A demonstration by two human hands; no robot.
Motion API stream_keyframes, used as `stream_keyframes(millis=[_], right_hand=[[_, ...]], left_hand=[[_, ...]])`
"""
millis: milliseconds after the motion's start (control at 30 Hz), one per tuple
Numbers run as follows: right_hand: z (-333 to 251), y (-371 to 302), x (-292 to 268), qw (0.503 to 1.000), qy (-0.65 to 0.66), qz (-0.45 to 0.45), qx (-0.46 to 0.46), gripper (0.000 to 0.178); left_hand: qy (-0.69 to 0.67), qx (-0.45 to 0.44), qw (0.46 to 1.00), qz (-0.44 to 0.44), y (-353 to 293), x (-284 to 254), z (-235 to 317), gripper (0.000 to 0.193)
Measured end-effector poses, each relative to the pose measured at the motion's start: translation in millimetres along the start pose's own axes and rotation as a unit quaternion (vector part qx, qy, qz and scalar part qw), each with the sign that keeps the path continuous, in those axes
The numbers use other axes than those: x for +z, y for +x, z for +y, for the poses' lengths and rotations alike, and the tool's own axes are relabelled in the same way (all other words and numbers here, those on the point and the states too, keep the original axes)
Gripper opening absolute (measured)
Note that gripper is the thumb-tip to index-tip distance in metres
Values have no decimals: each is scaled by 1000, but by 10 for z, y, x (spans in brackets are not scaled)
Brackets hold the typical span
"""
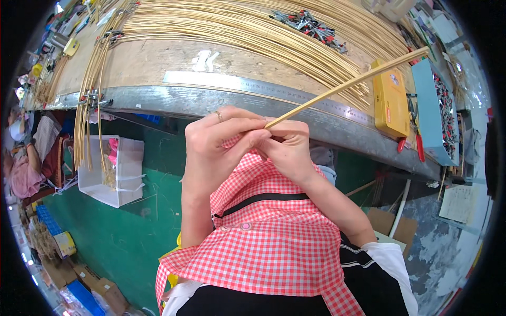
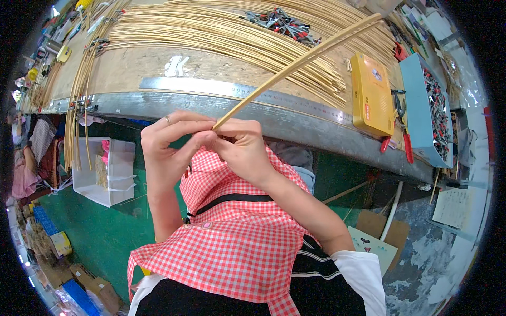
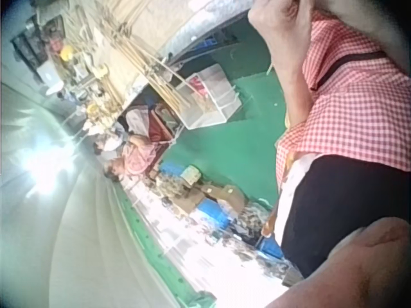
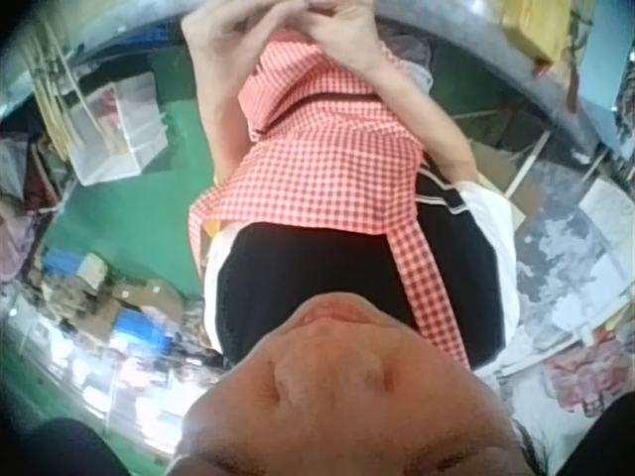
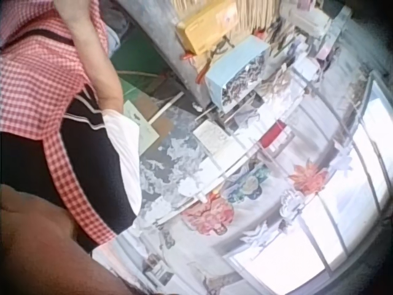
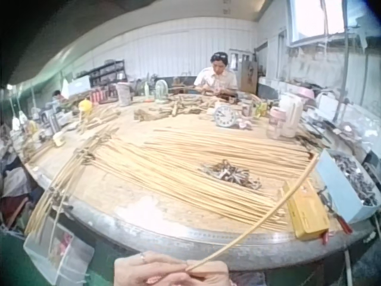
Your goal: The person repeatedly picks up thin bamboo sticks from a pile on a workbench and joins them together using small metal clips. The person handles the sticks one at a time, aligning them and securing them with the clips, then placing the assembled pairs back onto the table.
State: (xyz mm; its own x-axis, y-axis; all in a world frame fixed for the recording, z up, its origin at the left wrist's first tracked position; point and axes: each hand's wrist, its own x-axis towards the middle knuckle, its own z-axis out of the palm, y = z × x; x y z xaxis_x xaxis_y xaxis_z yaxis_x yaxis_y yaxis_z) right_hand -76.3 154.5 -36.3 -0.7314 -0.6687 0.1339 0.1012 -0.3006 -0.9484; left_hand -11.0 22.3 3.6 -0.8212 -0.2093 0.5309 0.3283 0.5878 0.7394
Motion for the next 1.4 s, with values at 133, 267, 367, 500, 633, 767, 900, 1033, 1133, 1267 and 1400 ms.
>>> stream_keyframes(millis=[133, 267, 367, 500, 633, 767, 900, 1033, 1133, 1267, 1400], right_hand=[[-46, -1, -34, 996, -81, -23, -18, 9], [-243, 33, -189, 984, -175, -38, 23, 11], [-550, 70, -271, 984, -175, 38, 7, 14], [-724, 110, -346, 995, -73, 63, -24, 11], [-654, 119, -324, 995, -27, 85, -45, 10], [-593, 99, -308, 996, -20, 52, -66, 8], [-579, 105, -244, 995, -36, -4, -95, 8], [-650, 200, -283, 990, -92, -80, -75, 10], [-720, 406, -430, 979, -156, -111, -68, 14], [-735, 1006, -1204, 853, -510, 68, -88, 19], [-750, 1367, -1733, 684, -707, 123, -130, 21]], left_hand=[[-13, -17, 1000, 7, -3, 56, 37, 13], [11, -1, 1000, 19, -7, 57, -15, 12], [33, -6, 999, 13, -26, 29, -56, 12], [24, -15, 999, -16, -46, 63, -64, 12], [-13, -7, 998, -56, -12, 49, -103, 12], [-252, -170, 951, -60, -46, 74, -109, 16], [-399, -227, 882, -108, -63, 85, -86, 21], [-399, -211, 886, -103, -90, 68, -200, 20], [-341, -210, 915, -58, -106, 26, -276, 18], [-269, -207, 940, 24, -111, -70, -289, 18], [-227, -189, 953, 61, -79, -163, -358, 21]])
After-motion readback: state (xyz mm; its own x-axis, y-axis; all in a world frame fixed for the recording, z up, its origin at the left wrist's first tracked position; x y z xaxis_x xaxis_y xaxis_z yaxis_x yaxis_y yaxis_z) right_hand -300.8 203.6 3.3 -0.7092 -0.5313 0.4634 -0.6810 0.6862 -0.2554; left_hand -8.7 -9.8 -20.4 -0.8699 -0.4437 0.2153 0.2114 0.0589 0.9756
